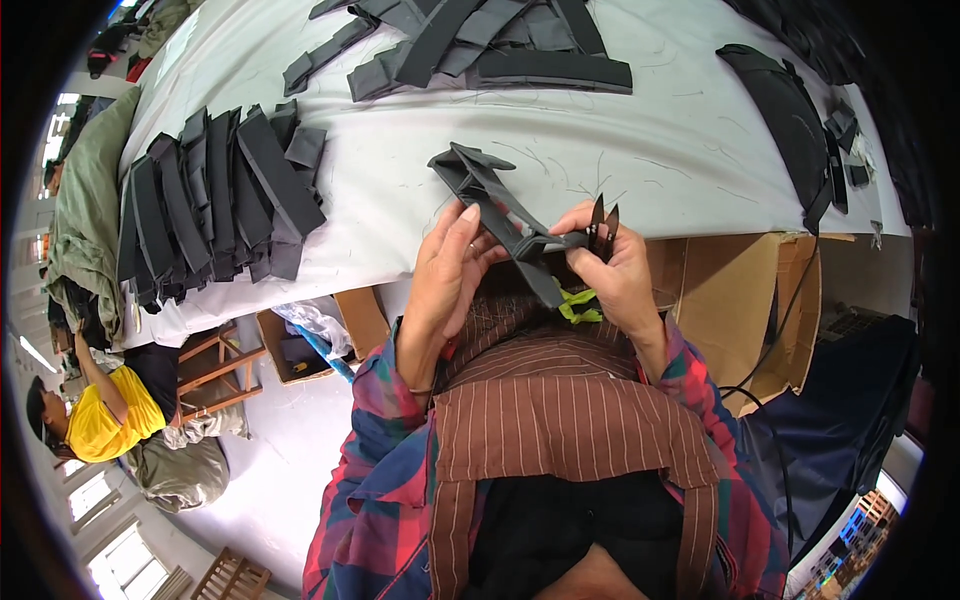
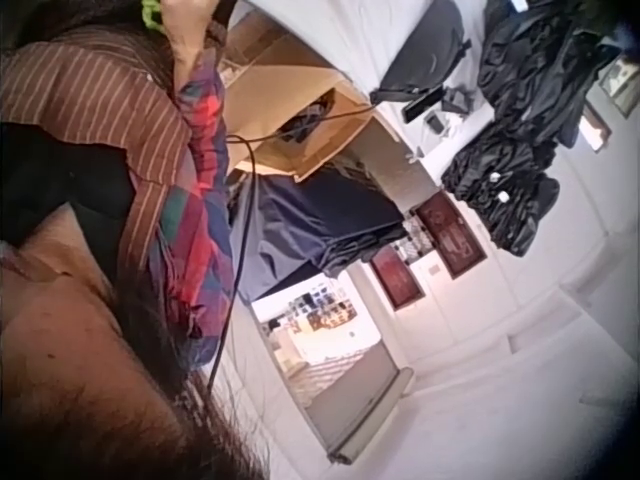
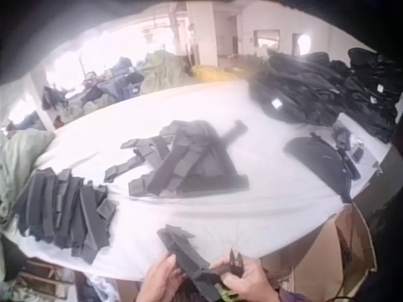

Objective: Trimming and finishing the edges of black foam or rubber strips using a small cutting tool.

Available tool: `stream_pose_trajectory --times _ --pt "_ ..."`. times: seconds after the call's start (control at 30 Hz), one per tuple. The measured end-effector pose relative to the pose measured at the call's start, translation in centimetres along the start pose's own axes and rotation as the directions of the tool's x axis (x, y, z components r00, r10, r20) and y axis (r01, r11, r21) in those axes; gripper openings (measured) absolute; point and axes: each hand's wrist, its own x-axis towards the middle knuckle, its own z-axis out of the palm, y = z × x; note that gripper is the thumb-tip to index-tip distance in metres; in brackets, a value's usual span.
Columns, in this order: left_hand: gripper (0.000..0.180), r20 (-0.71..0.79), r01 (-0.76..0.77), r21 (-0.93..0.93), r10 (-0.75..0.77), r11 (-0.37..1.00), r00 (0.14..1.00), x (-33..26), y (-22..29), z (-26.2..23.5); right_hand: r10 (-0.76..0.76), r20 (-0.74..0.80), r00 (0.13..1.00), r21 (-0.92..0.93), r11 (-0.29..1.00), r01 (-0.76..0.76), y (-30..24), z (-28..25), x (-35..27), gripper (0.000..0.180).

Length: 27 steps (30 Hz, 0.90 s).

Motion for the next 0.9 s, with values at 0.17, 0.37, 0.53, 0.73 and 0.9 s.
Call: stream_pose_trajectory --times 0.17,0.37,0.53,0.73,0.9 --pt "0.031 -0.082 0.094 -0.133 -0.105 0.987 0.991 1.5 0.2 -1.2 -0.034 0.086 0.996 -0.084 0.996 0.042 -0.3 -0.1 -0.2 0.026" --pt "0.033 -0.043 -0.029 -0.187 0.021 0.982 0.999 1.3 1.4 -0.8 -0.009 0.132 0.991 -0.143 0.989 0.028 -0.3 -0.2 -0.4 0.029" --pt "0.042 -0.050 -0.125 0.104 0.130 0.987 0.990 1.1 2.5 0.1 -0.025 0.258 0.966 -0.046 0.998 0.038 1.2 -1.3 0.2 0.028" --pt "0.047 -0.044 -0.123 0.245 0.138 0.962 0.989 0.9 2.3 1.0 0.094 0.020 0.995 0.102 0.990 -0.096 -1.3 0.6 1.3 0.021" --pt "0.043 -0.012 -0.131 0.272 0.139 0.953 0.990 1.2 1.8 0.8 0.092 -0.037 0.995 -0.030 0.995 -0.093 0.9 0.4 2.1 0.014"
